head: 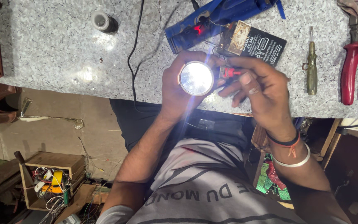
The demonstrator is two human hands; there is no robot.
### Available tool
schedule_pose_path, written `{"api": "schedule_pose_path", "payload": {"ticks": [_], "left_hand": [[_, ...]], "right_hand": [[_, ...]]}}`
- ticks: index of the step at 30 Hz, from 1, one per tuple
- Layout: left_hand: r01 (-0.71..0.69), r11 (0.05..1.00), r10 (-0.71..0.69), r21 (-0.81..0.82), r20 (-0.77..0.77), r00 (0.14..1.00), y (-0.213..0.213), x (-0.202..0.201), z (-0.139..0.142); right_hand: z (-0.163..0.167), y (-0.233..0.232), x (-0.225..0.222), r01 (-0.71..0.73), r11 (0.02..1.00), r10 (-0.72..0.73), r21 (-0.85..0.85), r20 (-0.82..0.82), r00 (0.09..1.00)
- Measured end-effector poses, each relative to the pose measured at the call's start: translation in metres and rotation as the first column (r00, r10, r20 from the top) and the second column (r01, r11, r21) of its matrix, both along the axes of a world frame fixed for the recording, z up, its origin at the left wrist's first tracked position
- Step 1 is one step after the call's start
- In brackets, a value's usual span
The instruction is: The person disassembles a blue handheld device, applies a white paste to the interior, reassembles it, and secures it with a strap. They then connect a battery pack and test a small flashlight by touching wires to its contacts, confirming it lights up.
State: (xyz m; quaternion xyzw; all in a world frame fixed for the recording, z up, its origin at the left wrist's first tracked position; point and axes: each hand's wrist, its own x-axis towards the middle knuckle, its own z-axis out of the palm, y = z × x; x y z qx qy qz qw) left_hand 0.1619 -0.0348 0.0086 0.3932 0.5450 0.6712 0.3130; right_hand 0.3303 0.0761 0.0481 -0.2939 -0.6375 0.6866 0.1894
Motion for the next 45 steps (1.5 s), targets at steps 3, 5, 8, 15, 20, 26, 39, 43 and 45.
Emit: {"api": "schedule_pose_path", "payload": {"ticks": [3, 5, 8, 15, 20, 26, 39, 43, 45], "left_hand": [[0.01, 1.0, -0.011, -0.016, -0.014, 1.0, 0.0, 0.0, 0.001], [0.007, 1.0, -0.007, -0.022, -0.018, 1.0, 0.0, 0.001, 0.001], [-0.007, 1.0, 0.006, -0.031, -0.033, 0.999, -0.001, 0.002, 0.0], [0.001, 1.0, -0.001, 0.006, -0.007, 1.0, -0.001, 0.004, -0.003], [-0.017, 0.999, 0.021, 0.052, -0.086, 0.996, -0.004, 0.007, -0.002], [-0.01, 0.996, 0.02, 0.091, -0.105, 0.994, -0.003, 0.006, -0.003], [-0.043, 0.999, 0.044, -0.005, 0.068, 0.997, 0.0, 0.002, -0.002], [-0.07, 0.997, 0.067, 0.008, 0.222, 0.973, -0.003, 0.0, -0.001], [-0.172, 0.985, 0.173, -0.012, 0.107, 0.979, -0.001, 0.004, -0.003]], "right_hand": [[-0.007, -0.004, -0.002, 0.03, 0.991, -0.042, -0.13, -0.09, 0.995], [-0.011, -0.003, -0.002, 0.031, 0.984, -0.052, -0.175, -0.118, 0.992], [-0.014, 0.0, 0.001, 0.019, 0.972, -0.056, -0.235, -0.152, 0.987], [-0.02, -0.001, 0.006, 0.04, 0.943, -0.102, -0.331, -0.174, 0.979], [-0.027, -0.003, 0.005, 0.062, 0.852, -0.186, -0.52, -0.19, 0.964], [-0.027, 0.0, 0.002, -0.002, 0.807, -0.167, -0.59, -0.232, 0.958], [-0.012, -0.003, -0.003, 0.05, 0.883, -0.153, -0.467, -0.185, 0.971], [-0.009, -0.008, -0.001, 0.146, 0.989, -0.147, -0.017, -0.069, 0.987], [-0.007, -0.01, -0.001, 0.193, 0.973, -0.19, 0.126, -0.041, 0.981]]}}
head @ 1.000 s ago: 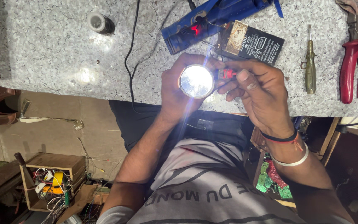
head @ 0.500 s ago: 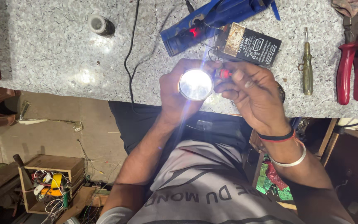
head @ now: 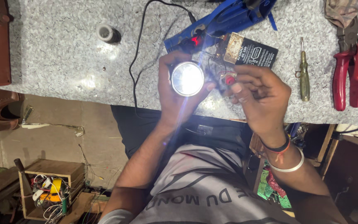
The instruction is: The person disassembles a blue handheld device, applies a white paste to the interior, reassembles it, and secures it with a strap. They then connect a battery pack and test a small flashlight by touching wires to its contacts, confirming it lights up.
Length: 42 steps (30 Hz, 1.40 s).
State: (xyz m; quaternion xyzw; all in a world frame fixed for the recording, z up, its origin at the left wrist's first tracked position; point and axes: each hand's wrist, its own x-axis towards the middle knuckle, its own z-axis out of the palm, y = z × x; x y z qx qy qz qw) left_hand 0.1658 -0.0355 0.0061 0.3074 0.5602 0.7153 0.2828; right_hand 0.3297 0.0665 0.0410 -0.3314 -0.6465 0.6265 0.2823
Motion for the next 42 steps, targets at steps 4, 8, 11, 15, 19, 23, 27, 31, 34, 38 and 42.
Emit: {"api": "schedule_pose_path", "payload": {"ticks": [4, 8, 11, 15, 19, 23, 27, 31, 34, 38, 42], "left_hand": [[-0.085, 0.996, 0.083, -0.036, -0.043, 0.996, 0.006, 0.006, -0.003], [-0.075, 0.995, 0.056, -0.067, -0.25, 0.967, 0.005, 0.005, -0.002], [-0.005, 1.0, -0.001, -0.022, -0.252, 0.968, 0.002, 0.002, 0.001], [-0.013, 0.998, -0.005, -0.056, -0.305, 0.952, 0.002, -0.003, 0.003], [-0.06, 0.998, 0.054, -0.002, -0.377, 0.924, 0.004, -0.002, 0.001], [-0.154, 0.987, 0.139, -0.041, -0.252, 0.958, 0.009, 0.011, -0.003], [-0.169, 0.986, 0.162, -0.005, -0.258, 0.952, 0.009, 0.012, -0.005], [-0.155, 0.984, 0.122, -0.084, -0.309, 0.943, 0.008, 0.013, -0.006], [-0.047, 0.998, 0.032, -0.047, -0.291, 0.956, 0.005, 0.011, -0.007], [-0.039, 0.999, 0.024, -0.03, -0.399, 0.916, 0.001, 0.011, -0.002], [0.109, 0.992, -0.086, 0.069, -0.269, 0.959, -0.006, 0.011, 0.015]], "right_hand": [[0.0, 0.0, 0.0, 0.014, 0.945, -0.042, 0.327, 0.081, 0.996], [-0.003, 0.002, 0.001, 0.053, 0.923, -0.081, 0.381, 0.056, 0.995], [-0.006, 0.006, 0.003, 0.062, 0.913, -0.085, 0.402, 0.039, 0.996], [-0.008, 0.009, 0.004, 0.075, 0.913, -0.1, 0.402, 0.041, 0.994], [-0.006, 0.011, 0.003, 0.077, 0.855, -0.127, 0.513, 0.064, 0.99], [-0.003, 0.015, 0.004, 0.036, 0.766, -0.166, 0.642, 0.143, 0.976], [0.0, 0.019, 0.005, 0.016, 0.733, -0.17, 0.681, 0.161, 0.972], [0.004, 0.026, -0.001, 0.066, 0.669, -0.189, 0.74, 0.084, 0.978], [0.013, 0.026, -0.008, -0.013, 0.547, -0.157, 0.837, 0.117, 0.981], [0.023, 0.016, -0.018, -0.209, 0.376, 0.001, 0.902, 0.225, 0.974], [0.026, 0.014, -0.025, -0.347, 0.368, 0.125, 0.862, 0.324, 0.938]]}}
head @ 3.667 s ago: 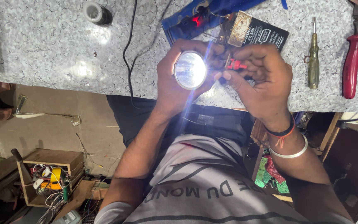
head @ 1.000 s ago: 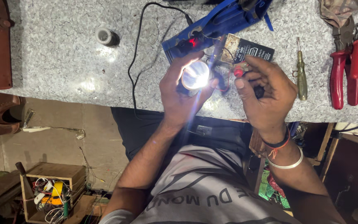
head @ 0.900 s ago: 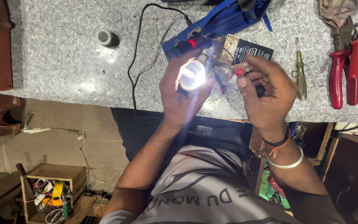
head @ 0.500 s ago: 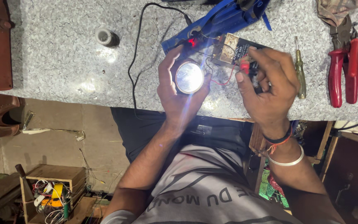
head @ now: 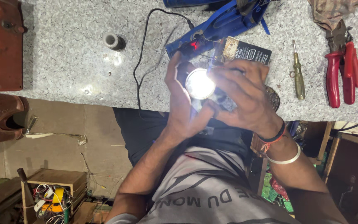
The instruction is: The person disassembles a blue handheld device, applies a white paste to the interior, reassembles it, and secures it with a strap. They then connect a battery pack and test a small flashlight by touching wires to its contacts, confirming it lights up.
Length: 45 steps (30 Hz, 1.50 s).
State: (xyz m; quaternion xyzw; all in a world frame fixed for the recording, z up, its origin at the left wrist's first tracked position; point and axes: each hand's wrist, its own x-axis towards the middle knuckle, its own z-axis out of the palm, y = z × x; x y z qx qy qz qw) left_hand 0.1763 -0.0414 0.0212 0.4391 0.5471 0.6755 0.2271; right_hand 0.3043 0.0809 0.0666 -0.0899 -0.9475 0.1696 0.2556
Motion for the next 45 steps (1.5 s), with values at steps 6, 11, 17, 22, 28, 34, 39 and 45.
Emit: {"api": "schedule_pose_path", "payload": {"ticks": [6, 11, 17, 22, 28, 34, 39, 45], "left_hand": [[0.059, 0.998, -0.063, -0.037, -0.131, 0.989, -0.005, -0.027, 0.037], [-0.187, 0.981, 0.082, -0.054, -0.756, 0.649, 0.016, -0.1, 0.062], [0.002, 0.912, -0.392, -0.409, -0.872, 0.294, 0.091, -0.16, 0.051], [0.111, 0.905, -0.426, -0.412, -0.88, 0.211, 0.104, -0.161, 0.042], [0.176, 0.904, -0.422, -0.39, -0.879, 0.222, 0.104, -0.168, 0.034], [0.22, 0.944, -0.286, -0.247, -0.944, 0.166, 0.099, -0.174, 0.015], [0.256, 0.931, -0.3, -0.262, -0.946, 0.123, 0.094, -0.179, 0.005], [0.249, 0.929, -0.334, -0.272, -0.907, 0.256, 0.086, -0.182, -0.002]], "right_hand": [[-0.016, 0.003, -0.003, 0.114, 0.991, -0.122, -0.076, -0.108, 0.987], [-0.031, 0.01, -0.005, 0.108, 0.984, -0.124, -0.143, -0.103, 0.987], [-0.027, 0.01, -0.006, 0.026, 0.998, -0.024, -0.059, 0.022, 0.999], [-0.024, 0.008, -0.008, 0.015, 1.0, -0.013, -0.014, 0.097, 0.995], [-0.025, 0.007, -0.006, 0.039, 0.999, -0.037, -0.006, 0.15, 0.988], [-0.022, 0.004, -0.006, 0.064, 0.998, -0.06, -0.022, 0.161, 0.985], [-0.019, 0.005, -0.003, 0.056, 0.998, -0.054, -0.01, 0.156, 0.986], [-0.019, 0.004, 0.0, 0.082, 0.996, -0.076, -0.036, 0.141, 0.987]]}}
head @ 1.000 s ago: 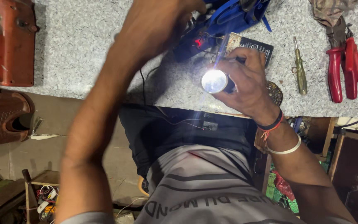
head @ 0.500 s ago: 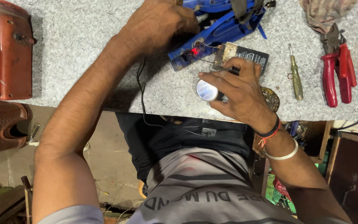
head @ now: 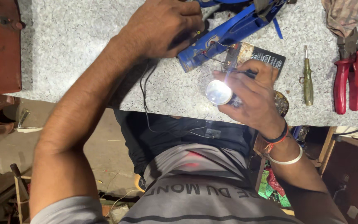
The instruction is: The person disassembles a blue handheld device, applies a white paste to the interior, reassembles it, and secures it with a strap. They then connect a battery pack and test a small flashlight by touching wires to its contacts, confirming it lights up.
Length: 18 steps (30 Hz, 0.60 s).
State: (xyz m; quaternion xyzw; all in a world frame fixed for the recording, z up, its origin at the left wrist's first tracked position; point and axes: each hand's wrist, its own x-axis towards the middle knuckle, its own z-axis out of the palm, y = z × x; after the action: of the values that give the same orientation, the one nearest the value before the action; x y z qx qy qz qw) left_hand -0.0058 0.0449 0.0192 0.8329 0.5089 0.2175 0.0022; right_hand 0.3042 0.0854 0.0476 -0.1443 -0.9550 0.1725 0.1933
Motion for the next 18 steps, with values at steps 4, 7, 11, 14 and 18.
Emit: {"api": "schedule_pose_path", "payload": {"ticks": [4, 7, 11, 14, 18], "left_hand": [[-0.025, 0.999, 0.024, 0.025, 0.059, 0.998, 0.0036, 0.0044, -0.0044], [-0.063, 0.998, 0.062, 0.009, 0.083, 0.995, 0.0022, 0.0062, -0.005], [-0.063, 0.997, 0.061, 0.033, 0.055, 0.997, -0.0007, 0.0025, -0.0026], [-0.065, 0.998, 0.063, 0.024, 0.066, 0.996, -0.0022, 0.0018, -0.0033], [-0.14, 0.986, 0.148, 0.09, -0.092, 0.985, -0.0037, 0.0047, -0.0082]], "right_hand": [[-0.0015, -0.0004, 0.0032, 0.057, 0.995, -0.057, -0.079, 0.01, 0.998], [-0.0038, -0.001, 0.0034, 0.046, 0.997, -0.047, -0.064, -0.007, 0.999], [-0.0052, 0.0004, 0.0019, 0.028, 0.999, -0.029, -0.044, -0.025, 0.999], [-0.0052, 0.0009, 0.0007, 0.024, 0.999, -0.024, -0.036, -0.026, 0.999], [-0.005, 0.0011, 0.0008, 0.018, 0.999, -0.02, -0.042, -0.03, 0.999]]}}
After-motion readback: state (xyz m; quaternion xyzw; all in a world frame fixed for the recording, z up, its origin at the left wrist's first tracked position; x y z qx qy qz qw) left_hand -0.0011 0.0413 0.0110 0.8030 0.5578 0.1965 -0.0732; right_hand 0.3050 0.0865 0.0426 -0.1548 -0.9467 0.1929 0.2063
